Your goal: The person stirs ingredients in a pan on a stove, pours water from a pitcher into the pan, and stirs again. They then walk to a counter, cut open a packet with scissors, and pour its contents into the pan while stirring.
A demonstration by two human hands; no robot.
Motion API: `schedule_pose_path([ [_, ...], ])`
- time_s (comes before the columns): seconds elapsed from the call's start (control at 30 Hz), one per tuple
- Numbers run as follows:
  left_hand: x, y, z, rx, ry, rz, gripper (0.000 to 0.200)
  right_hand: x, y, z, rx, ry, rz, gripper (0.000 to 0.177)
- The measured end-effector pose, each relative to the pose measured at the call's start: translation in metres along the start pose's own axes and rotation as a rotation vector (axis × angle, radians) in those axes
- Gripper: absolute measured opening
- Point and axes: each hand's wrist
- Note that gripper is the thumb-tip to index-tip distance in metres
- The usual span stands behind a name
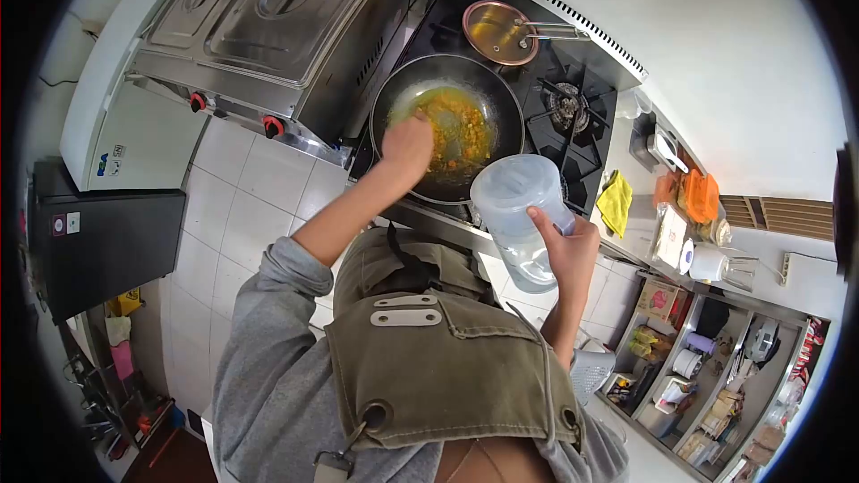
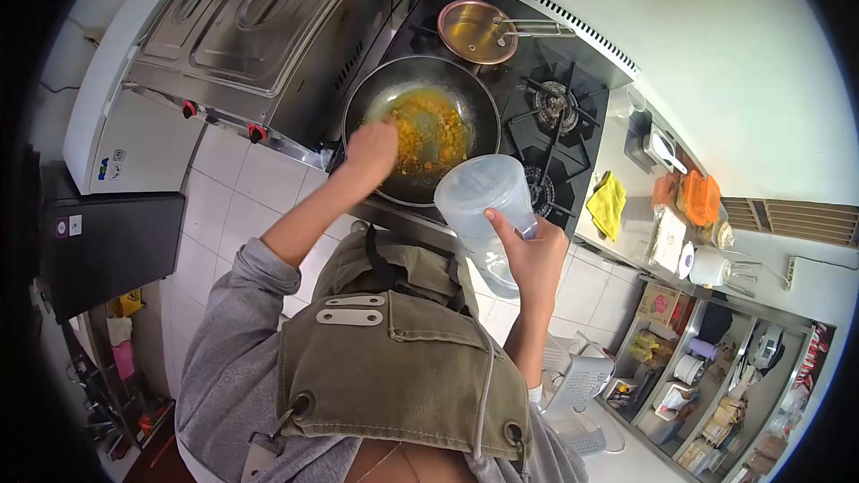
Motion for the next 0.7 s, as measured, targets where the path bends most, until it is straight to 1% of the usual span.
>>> schedule_pose_path([
  [0.03,0.008,-0.005,-0.002,-0.001,-0.001,0.0,0.017,0.001,0.0,0.0,0.0,-0.001,0.006,0.046],
  [0.1,0.024,-0.015,-0.004,-0.069,-0.014,-0.007,0.016,-0.002,0.001,0.001,0.006,0.002,0.008,0.046],
  [0.13,0.029,-0.021,0.003,-0.049,0.034,-0.015,0.015,-0.003,0.001,0.001,0.012,0.008,0.011,0.046],
  [0.17,0.027,-0.024,0.011,-0.05,0.035,-0.015,0.015,-0.003,0.001,0.001,0.01,0.008,0.01,0.046],
  [0.3,0.008,-0.023,0.036,0.132,0.123,-0.027,0.02,-0.003,0.002,0.003,-0.002,0.036,0.0,0.047],
  [0.37,-0.003,-0.015,0.036,0.101,0.184,0.046,0.02,-0.003,0.003,0.004,-0.004,0.037,-0.027,0.047],
  [0.4,-0.004,-0.007,0.032,0.101,0.184,0.044,0.02,-0.001,0.003,0.004,-0.004,0.042,-0.012,0.047],
  [0.47,-0.004,0.002,0.013,-0.029,0.064,-0.001,0.019,-0.005,0.004,0.004,-0.008,0.028,0.011,0.048],
  [0.5,0.0,0.004,0.01,-0.032,0.065,0.0,0.019,-0.005,0.004,0.004,-0.01,0.026,0.011,0.048],
  [0.57,0.012,-0.008,0.008,-0.089,0.024,-0.029,0.017,-0.005,0.003,0.005,-0.008,0.014,0.037,0.049],
  [0.63,0.017,-0.017,0.019,-0.067,0.004,-0.026,0.016,-0.004,0.004,0.007,-0.02,0.003,0.008,0.049],
  [0.7,0.013,-0.029,0.037,0.033,0.032,-0.049,0.015,-0.006,0.005,0.008,-0.036,-0.005,-0.022,0.05],
])
Point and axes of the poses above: each hand's wrist, its own z-axis away from the middle knuckle, its own y-axis out of the palm, x = y × z, and after that the axes turned 13 degrees about -x, right-handed
